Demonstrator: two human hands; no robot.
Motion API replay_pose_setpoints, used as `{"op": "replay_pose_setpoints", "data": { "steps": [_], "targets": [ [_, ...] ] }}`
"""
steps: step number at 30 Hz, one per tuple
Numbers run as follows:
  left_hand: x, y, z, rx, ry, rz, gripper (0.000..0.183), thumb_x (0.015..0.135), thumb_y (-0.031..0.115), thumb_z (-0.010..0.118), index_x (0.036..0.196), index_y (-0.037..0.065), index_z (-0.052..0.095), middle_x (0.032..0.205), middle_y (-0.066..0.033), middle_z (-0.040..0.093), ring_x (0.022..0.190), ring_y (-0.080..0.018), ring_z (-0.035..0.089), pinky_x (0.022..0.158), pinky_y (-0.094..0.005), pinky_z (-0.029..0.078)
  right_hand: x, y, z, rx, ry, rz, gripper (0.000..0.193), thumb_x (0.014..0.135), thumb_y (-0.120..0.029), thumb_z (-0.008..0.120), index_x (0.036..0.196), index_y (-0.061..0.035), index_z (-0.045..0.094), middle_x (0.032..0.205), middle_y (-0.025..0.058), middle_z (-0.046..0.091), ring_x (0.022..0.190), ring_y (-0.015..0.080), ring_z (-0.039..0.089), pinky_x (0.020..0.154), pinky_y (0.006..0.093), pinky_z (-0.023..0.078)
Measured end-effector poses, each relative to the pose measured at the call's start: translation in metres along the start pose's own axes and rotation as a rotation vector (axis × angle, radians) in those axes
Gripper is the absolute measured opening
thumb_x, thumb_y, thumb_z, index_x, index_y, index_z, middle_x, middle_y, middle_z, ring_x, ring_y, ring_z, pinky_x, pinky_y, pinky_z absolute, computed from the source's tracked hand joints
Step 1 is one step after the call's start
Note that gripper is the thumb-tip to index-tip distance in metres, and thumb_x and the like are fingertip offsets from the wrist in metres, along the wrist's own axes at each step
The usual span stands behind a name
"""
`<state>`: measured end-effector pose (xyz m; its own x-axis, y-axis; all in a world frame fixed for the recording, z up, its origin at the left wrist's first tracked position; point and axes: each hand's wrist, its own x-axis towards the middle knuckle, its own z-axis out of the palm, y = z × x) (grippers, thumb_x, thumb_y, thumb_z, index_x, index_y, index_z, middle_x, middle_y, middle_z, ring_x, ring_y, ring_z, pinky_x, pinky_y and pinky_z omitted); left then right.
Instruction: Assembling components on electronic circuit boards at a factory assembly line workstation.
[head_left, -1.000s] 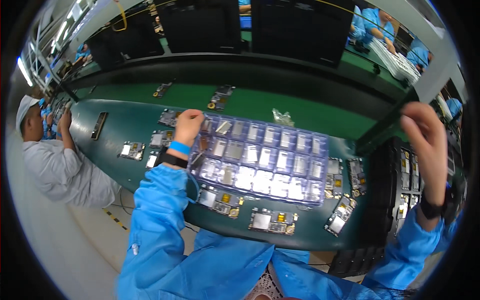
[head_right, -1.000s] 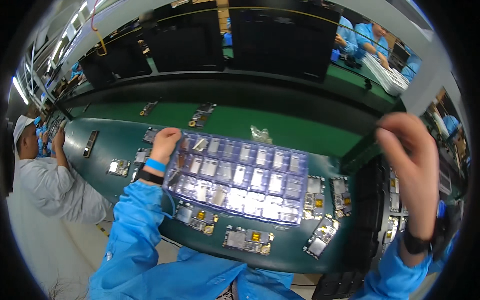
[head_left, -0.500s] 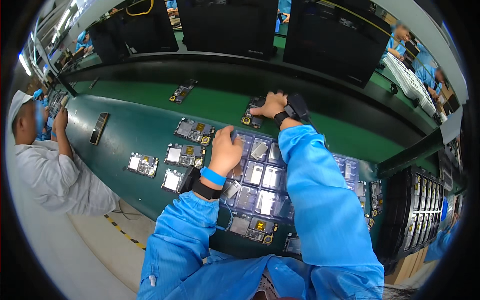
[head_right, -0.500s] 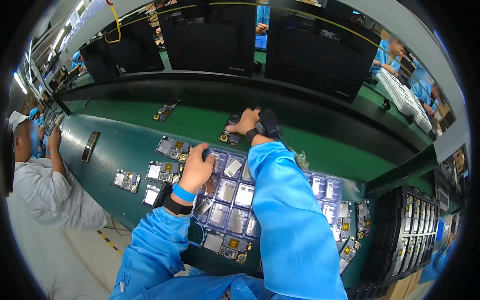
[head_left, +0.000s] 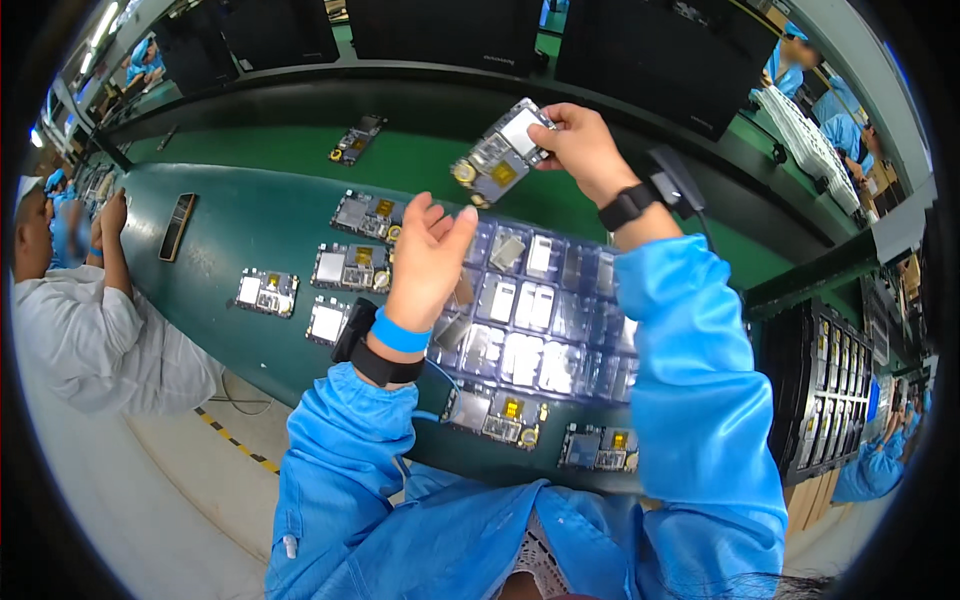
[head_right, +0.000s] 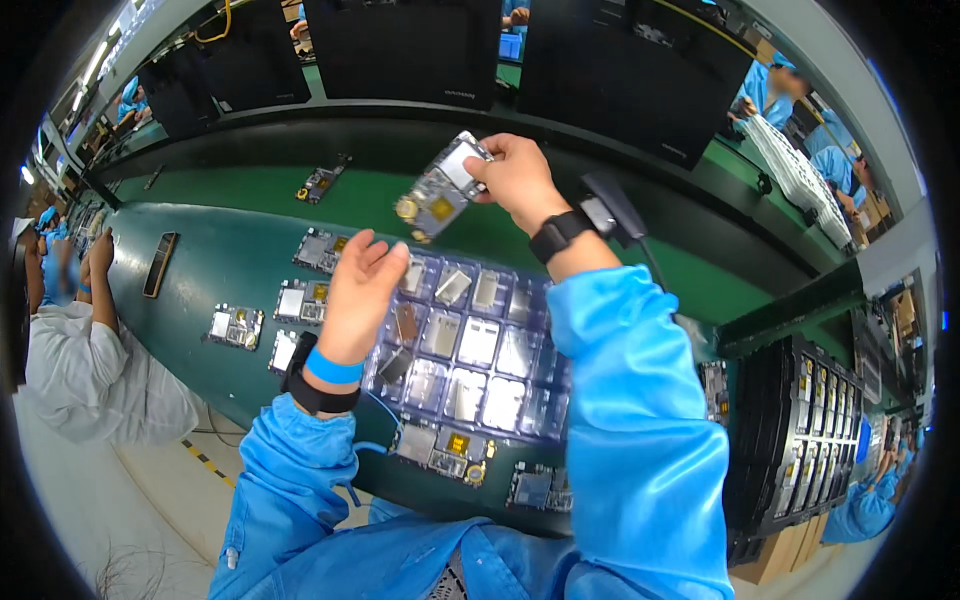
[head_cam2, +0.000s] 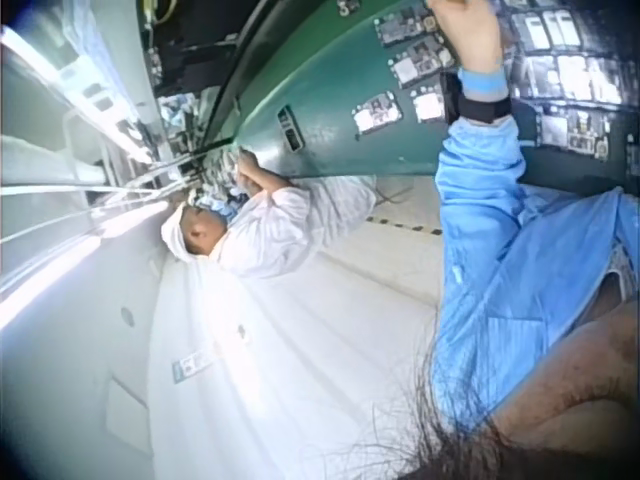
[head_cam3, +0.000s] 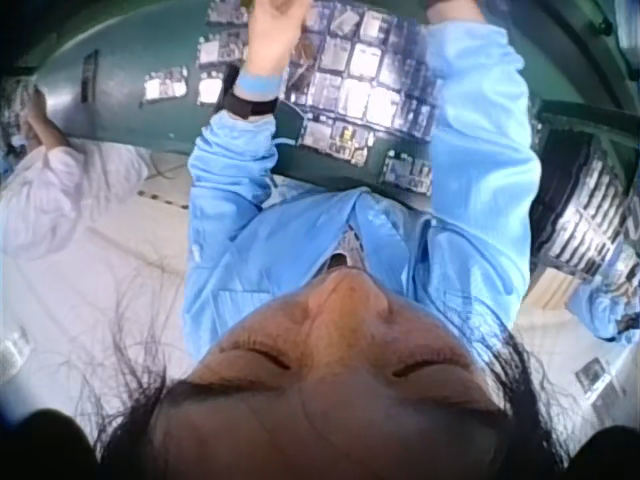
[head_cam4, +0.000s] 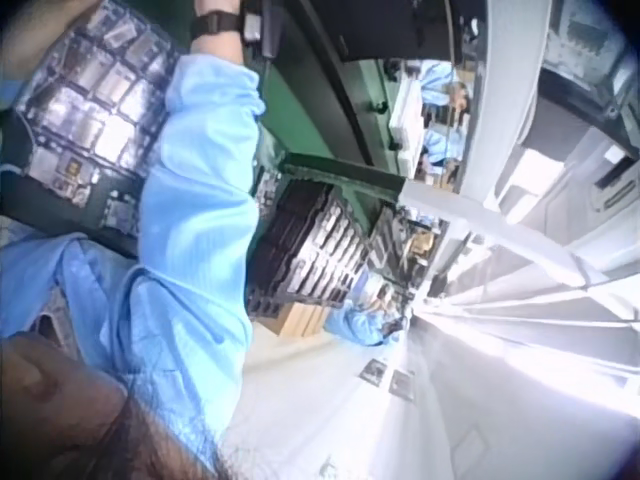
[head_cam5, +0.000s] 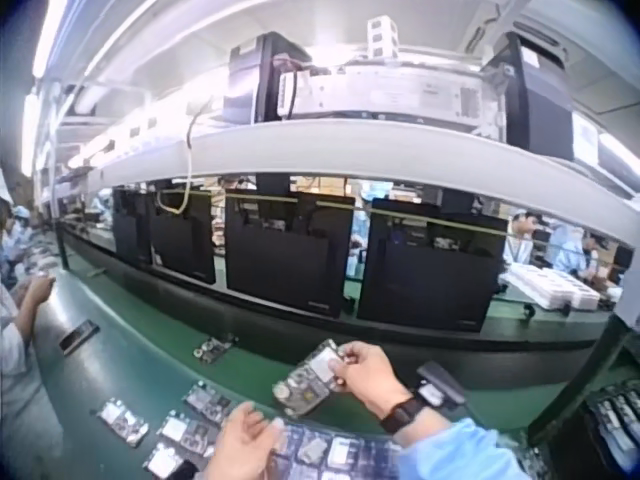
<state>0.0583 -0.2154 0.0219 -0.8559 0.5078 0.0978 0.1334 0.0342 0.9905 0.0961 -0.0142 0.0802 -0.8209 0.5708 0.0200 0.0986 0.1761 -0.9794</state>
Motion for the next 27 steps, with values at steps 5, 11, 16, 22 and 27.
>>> {"op": "replay_pose_setpoints", "data": {
  "steps": [5,11,16,22,27],
  "targets": [
    [-0.035,0.043,-0.014,-0.711,-0.275,-0.095,0.031,0.088,0.013,0.048,0.116,0.001,0.039,0.11,-0.0141,0.053,0.099,-0.0261,0.055,0.084,-0.0354,0.047,-0.094,-0.029,0.011,0.364,-0.107,0.068,0.023,0.084,-0.013,0.055,0.101,0.0024,0.048,0.088,0.0082,0.057,0.077,0.0144,0.058,0.064,0.0258,0.053],
    [-0.086,0.072,-0.061,-0.679,-0.168,-0.095,0.029,0.086,0.005,0.046,0.114,0.0,0.04,0.109,-0.015,0.053,0.096,-0.0254,0.057,0.08,-0.0335,0.05,-0.175,0.012,-0.012,-0.588,-0.181,-0.189,0.018,0.073,-0.019,0.062,0.077,-0.0015,0.06,0.074,0.0142,0.057,0.068,0.0251,0.059,0.062,0.0351,0.047],
    [-0.112,0.077,-0.087,-0.616,-0.126,-0.039,0.039,0.083,0.001,0.045,0.121,-0.001,0.033,0.113,-0.0166,0.05,0.101,-0.0282,0.054,0.082,-0.0332,0.051,-0.229,0.043,0.008,-1.034,-0.037,-0.06,0.02,0.06,-0.017,0.071,0.072,-0.0058,0.06,0.076,0.012,0.054,0.072,0.0307,0.056,0.064,0.0388,0.045],
    [-0.131,0.079,-0.082,-0.568,-0.123,-0.008,0.05,0.083,-0.001,0.044,0.129,0.003,0.024,0.12,-0.0151,0.043,0.103,-0.0248,0.052,0.082,-0.0325,0.051,-0.236,0.059,0.012,-0.934,0.135,-0.178,0.021,0.063,-0.01,0.069,0.077,-0.0041,0.053,0.076,0.0113,0.053,0.071,0.033,0.053,0.064,0.0382,0.044],
    [-0.141,0.076,-0.055,-0.623,-0.218,-0.164,0.047,0.086,0.0,0.043,0.127,0.009,0.024,0.117,-0.0133,0.045,0.101,-0.0253,0.053,0.08,-0.04,0.052,-0.246,0.041,-0.03,0.067,0.154,-0.013,0.005,0.08,-0.006,0.054,0.083,-0.004,0.051,0.076,0.0043,0.054,0.072,0.0143,0.055,0.06,0.0272,0.047]
  ]
}}
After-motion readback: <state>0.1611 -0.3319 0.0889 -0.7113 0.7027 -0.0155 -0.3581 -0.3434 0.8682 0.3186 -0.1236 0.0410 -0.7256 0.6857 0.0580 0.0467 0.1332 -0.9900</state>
